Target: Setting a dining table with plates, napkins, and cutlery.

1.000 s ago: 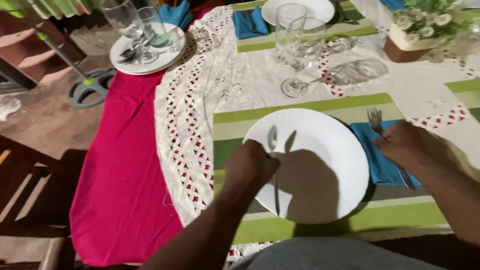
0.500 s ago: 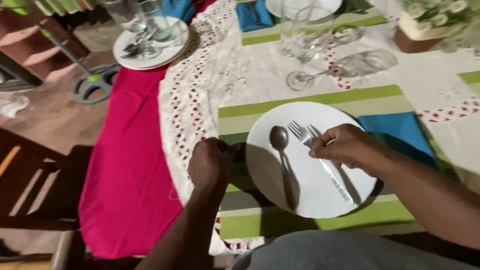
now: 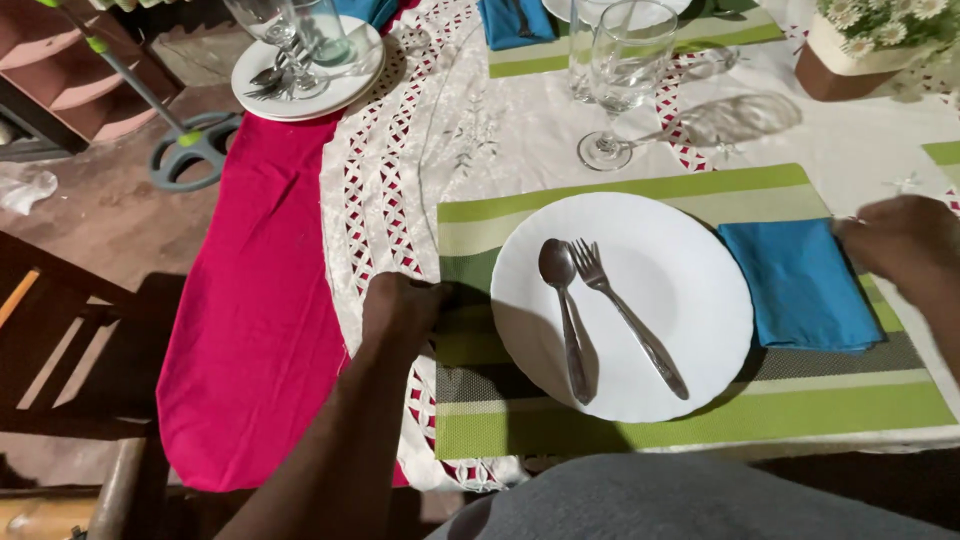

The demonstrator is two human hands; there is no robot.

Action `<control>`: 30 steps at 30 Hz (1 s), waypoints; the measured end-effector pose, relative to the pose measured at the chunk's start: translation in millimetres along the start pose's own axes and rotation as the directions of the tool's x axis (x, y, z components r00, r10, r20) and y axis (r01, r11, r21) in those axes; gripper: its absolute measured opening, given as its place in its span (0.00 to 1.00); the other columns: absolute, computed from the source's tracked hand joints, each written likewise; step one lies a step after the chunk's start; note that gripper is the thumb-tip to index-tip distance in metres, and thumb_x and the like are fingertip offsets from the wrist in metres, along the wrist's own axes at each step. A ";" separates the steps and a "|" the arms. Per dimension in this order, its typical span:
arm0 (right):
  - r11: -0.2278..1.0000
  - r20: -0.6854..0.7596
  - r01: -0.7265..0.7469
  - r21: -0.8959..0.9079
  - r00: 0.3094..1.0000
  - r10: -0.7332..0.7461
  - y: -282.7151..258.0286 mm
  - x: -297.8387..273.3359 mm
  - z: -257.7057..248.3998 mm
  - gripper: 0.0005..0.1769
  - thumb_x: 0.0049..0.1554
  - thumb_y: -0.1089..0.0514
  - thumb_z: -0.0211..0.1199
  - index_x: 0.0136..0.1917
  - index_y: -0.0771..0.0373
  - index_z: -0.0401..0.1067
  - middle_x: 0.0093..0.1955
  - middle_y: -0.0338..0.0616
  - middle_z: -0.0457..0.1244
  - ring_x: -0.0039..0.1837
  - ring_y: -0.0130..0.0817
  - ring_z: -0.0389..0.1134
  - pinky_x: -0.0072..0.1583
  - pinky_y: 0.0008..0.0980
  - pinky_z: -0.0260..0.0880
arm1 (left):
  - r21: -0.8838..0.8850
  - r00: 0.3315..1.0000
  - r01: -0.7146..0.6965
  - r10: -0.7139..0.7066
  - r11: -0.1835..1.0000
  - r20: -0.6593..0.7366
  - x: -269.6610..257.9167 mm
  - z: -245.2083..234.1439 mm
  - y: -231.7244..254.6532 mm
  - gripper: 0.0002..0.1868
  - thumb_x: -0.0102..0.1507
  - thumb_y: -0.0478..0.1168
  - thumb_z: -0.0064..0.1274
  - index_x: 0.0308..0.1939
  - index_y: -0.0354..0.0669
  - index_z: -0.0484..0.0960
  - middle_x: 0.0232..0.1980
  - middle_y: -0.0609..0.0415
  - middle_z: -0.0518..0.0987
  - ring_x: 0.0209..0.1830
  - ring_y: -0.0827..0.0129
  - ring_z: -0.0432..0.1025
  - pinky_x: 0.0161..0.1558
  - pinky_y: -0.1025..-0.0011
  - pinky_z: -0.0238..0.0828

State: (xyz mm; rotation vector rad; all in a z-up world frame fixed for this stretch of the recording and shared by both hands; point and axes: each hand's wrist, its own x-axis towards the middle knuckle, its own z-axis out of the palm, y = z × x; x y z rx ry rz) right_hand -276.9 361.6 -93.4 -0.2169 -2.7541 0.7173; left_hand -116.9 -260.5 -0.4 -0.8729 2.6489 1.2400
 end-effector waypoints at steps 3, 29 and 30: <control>0.992 0.089 -0.127 0.016 0.988 0.125 7.1 15.0 8.2 0.21 0.57 0.50 0.75 0.48 0.73 0.79 0.35 0.54 0.70 0.36 0.40 0.69 0.42 0.39 0.71 | 0.005 0.999 -0.001 0.001 1.000 -0.036 3.9 -3.3 2.1 0.19 0.54 0.53 0.66 0.38 0.41 0.90 0.35 0.45 0.86 0.35 0.56 0.82 0.42 0.62 0.78; 0.845 0.362 -0.532 0.056 0.799 0.480 -57.7 -1.9 -12.5 0.19 0.56 0.44 0.73 0.53 0.59 0.80 0.34 0.41 0.64 0.38 0.32 0.62 0.45 0.38 0.61 | 0.195 0.999 0.047 -0.047 0.980 -0.004 28.3 -24.3 -6.8 0.24 0.60 0.54 0.64 0.38 0.30 0.86 0.39 0.38 0.86 0.41 0.52 0.83 0.43 0.57 0.77; 0.848 0.372 -0.524 0.081 0.805 0.462 -55.6 -2.1 -11.8 0.19 0.55 0.45 0.73 0.52 0.59 0.80 0.33 0.39 0.64 0.38 0.32 0.63 0.45 0.38 0.62 | 0.202 0.999 0.054 -0.053 0.978 -0.012 28.2 -23.8 -7.4 0.24 0.60 0.53 0.64 0.38 0.31 0.87 0.39 0.37 0.86 0.41 0.51 0.83 0.44 0.57 0.77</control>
